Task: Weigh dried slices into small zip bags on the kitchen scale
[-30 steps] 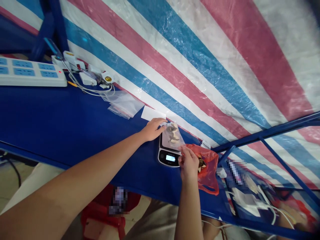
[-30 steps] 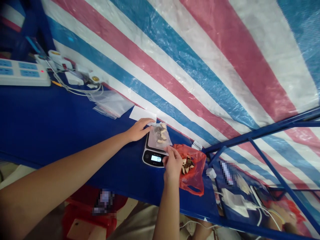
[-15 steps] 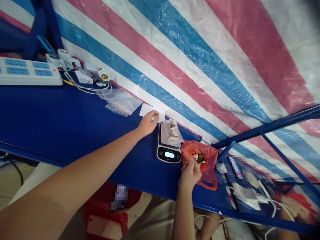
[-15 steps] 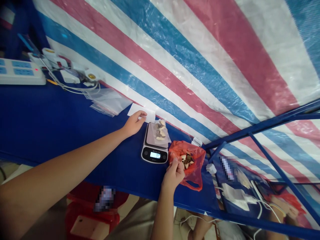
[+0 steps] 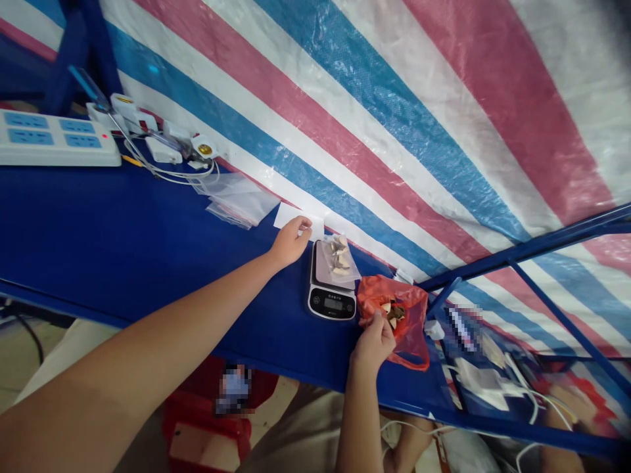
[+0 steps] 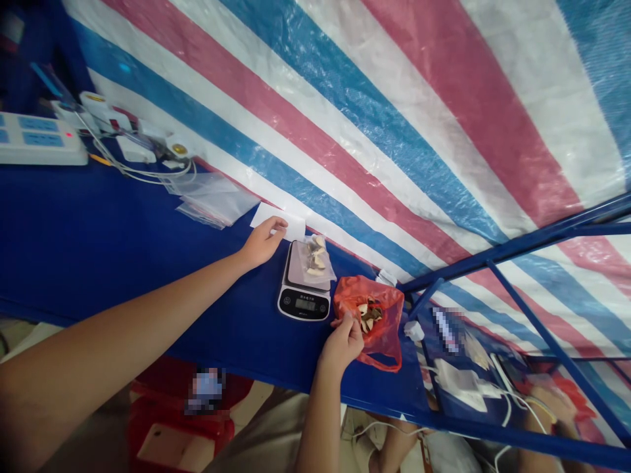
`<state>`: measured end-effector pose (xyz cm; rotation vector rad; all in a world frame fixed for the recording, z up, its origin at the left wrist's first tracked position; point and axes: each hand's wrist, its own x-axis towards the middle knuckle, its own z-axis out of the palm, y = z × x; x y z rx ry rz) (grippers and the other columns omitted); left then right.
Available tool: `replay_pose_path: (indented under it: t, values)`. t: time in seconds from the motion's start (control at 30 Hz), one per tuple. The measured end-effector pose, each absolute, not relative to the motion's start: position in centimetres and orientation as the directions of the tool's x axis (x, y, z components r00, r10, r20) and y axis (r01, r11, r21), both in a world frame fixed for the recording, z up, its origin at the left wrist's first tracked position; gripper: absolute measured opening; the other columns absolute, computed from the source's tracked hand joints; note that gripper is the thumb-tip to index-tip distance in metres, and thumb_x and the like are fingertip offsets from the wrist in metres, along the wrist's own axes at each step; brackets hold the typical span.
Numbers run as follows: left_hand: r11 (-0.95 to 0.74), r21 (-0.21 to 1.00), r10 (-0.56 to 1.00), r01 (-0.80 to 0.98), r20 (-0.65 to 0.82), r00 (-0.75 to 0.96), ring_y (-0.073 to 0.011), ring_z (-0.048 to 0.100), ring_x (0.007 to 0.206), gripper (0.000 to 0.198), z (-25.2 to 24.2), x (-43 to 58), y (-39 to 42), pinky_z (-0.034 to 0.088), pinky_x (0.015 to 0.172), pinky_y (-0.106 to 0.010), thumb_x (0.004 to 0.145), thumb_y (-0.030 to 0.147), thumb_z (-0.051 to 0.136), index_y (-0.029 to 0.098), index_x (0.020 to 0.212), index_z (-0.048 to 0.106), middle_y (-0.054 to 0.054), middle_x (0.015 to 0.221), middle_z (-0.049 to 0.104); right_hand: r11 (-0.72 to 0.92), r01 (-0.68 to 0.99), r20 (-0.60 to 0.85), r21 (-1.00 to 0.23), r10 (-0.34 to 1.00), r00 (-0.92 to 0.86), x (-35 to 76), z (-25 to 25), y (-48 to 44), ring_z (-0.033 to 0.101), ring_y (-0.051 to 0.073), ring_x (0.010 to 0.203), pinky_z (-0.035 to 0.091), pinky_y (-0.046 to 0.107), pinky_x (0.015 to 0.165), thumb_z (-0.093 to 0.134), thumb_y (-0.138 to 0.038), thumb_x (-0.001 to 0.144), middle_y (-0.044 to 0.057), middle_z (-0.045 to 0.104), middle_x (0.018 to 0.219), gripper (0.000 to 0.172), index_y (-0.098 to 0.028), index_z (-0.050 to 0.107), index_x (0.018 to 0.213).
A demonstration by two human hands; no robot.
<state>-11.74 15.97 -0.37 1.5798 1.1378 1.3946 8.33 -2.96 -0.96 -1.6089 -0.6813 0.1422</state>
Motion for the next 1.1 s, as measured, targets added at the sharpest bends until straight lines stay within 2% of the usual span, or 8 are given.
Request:
replay_pose_path:
  t: [0.17, 0.3, 0.53, 0.67, 0.77, 0.87, 1.03, 1.1]
  values:
    - [-0.347, 0.926, 0.937, 0.149, 0.349, 0.013, -0.0194, 0.063, 0.101, 0.014, -0.2, -11.8, 15.9, 0.049, 0.084, -0.032, 0.089, 0.023, 0.050, 0.021, 0.100, 0.059, -0.007, 0.109, 0.068, 0.022, 0.336, 0.302, -0.942, 0.495, 0.815, 8.3, -1.1, -3.0, 0.047, 0.015, 0.057, 0.043, 0.030, 0.062, 0.061, -0.048, 0.086, -0.003, 0.051, 0.053, 0.041, -0.024, 0.052, 0.056]
    - [-0.336, 0.928, 0.939, 0.157, 0.343, -0.016, -0.0166, 0.059, 0.081, 0.008, 0.0, -11.8, 15.7, 0.046, 0.075, -0.031, 0.090, 0.029, 0.052, 0.022, 0.091, 0.056, -0.002, 0.088, 0.065, 0.031, 0.359, 0.323, -0.933, 0.514, 0.795, 8.2, -1.0, -3.1, 0.041, 0.014, 0.054, 0.038, 0.029, 0.057, 0.059, -0.049, 0.088, -0.004, 0.046, 0.053, 0.041, -0.024, 0.048, 0.057]
    - [-0.346, 0.908, 0.918, 0.238, 0.380, -0.112, -0.0122, 0.039, 0.057, 0.042, 0.7, -12.1, 15.0, 0.034, 0.060, -0.030, 0.082, 0.044, 0.064, 0.023, 0.062, 0.033, 0.005, 0.057, 0.038, 0.053, 0.369, 0.339, -0.928, 0.533, 0.776, 8.1, -1.1, -2.8, 0.042, 0.013, 0.054, 0.038, 0.027, 0.055, 0.058, -0.051, 0.089, -0.006, 0.044, 0.056, 0.033, -0.025, 0.048, 0.070]
    - [-0.366, 0.903, 0.923, 0.226, 0.384, -0.039, -0.0103, 0.024, 0.053, 0.056, 0.7, -11.8, 14.8, 0.025, 0.054, -0.031, 0.081, 0.044, 0.062, 0.023, 0.056, 0.017, 0.005, 0.054, 0.020, 0.066, 0.380, 0.358, -0.923, 0.512, 0.781, 7.8, -0.8, -2.5, 0.044, 0.013, 0.057, 0.041, 0.027, 0.057, 0.063, -0.051, 0.084, -0.006, 0.047, 0.063, 0.030, -0.025, 0.050, 0.078]
    - [-0.381, 0.903, 0.924, 0.201, 0.375, 0.066, -0.0102, 0.021, 0.053, 0.050, 0.5, -11.4, 14.8, 0.025, 0.053, -0.030, 0.082, 0.036, 0.056, 0.022, 0.055, 0.016, 0.004, 0.054, 0.017, -0.020, 0.431, 0.375, -0.902, 0.456, 0.807, 7.6, -0.6, -2.7, 0.035, 0.012, 0.054, 0.038, 0.027, 0.055, 0.072, -0.053, 0.079, -0.008, 0.035, 0.057, 0.049, -0.027, 0.034, 0.061]
    - [-0.382, 0.902, 0.924, 0.204, 0.377, 0.065, -0.0103, 0.021, 0.053, 0.047, 0.2, -11.4, 14.8, 0.026, 0.053, -0.029, 0.082, 0.033, 0.053, 0.022, 0.054, 0.016, 0.004, 0.054, 0.017, -0.092, 0.408, 0.335, -0.908, 0.427, 0.840, 7.6, -0.7, -3.0, 0.025, 0.011, 0.050, 0.032, 0.029, 0.049, 0.075, -0.050, 0.077, -0.008, 0.024, 0.050, 0.063, -0.028, 0.021, 0.054]
    - [-0.402, 0.890, 0.914, 0.217, 0.404, 0.035, -0.0108, 0.023, 0.054, 0.046, 0.0, -11.6, 15.1, 0.028, 0.056, -0.030, 0.085, 0.032, 0.051, 0.022, 0.055, 0.017, 0.004, 0.055, 0.019, -0.124, 0.501, 0.396, -0.857, 0.465, 0.792, 7.1, -0.8, -3.0, 0.027, 0.011, 0.047, 0.036, 0.029, 0.052, 0.069, -0.044, 0.083, -0.007, 0.023, 0.047, 0.059, -0.028, 0.023, 0.050]
    - [-0.415, 0.881, 0.907, 0.226, 0.419, 0.035, -0.0111, 0.025, 0.054, 0.046, 0.0, -11.7, 15.2, 0.028, 0.057, -0.030, 0.085, 0.031, 0.051, 0.022, 0.055, 0.018, 0.004, 0.054, 0.020, -0.044, 0.531, 0.439, -0.846, 0.508, 0.741, 6.5, -0.5, -2.8, 0.034, 0.011, 0.049, 0.040, 0.028, 0.055, 0.069, -0.046, 0.084, -0.007, 0.032, 0.049, 0.052, -0.027, 0.030, 0.055]
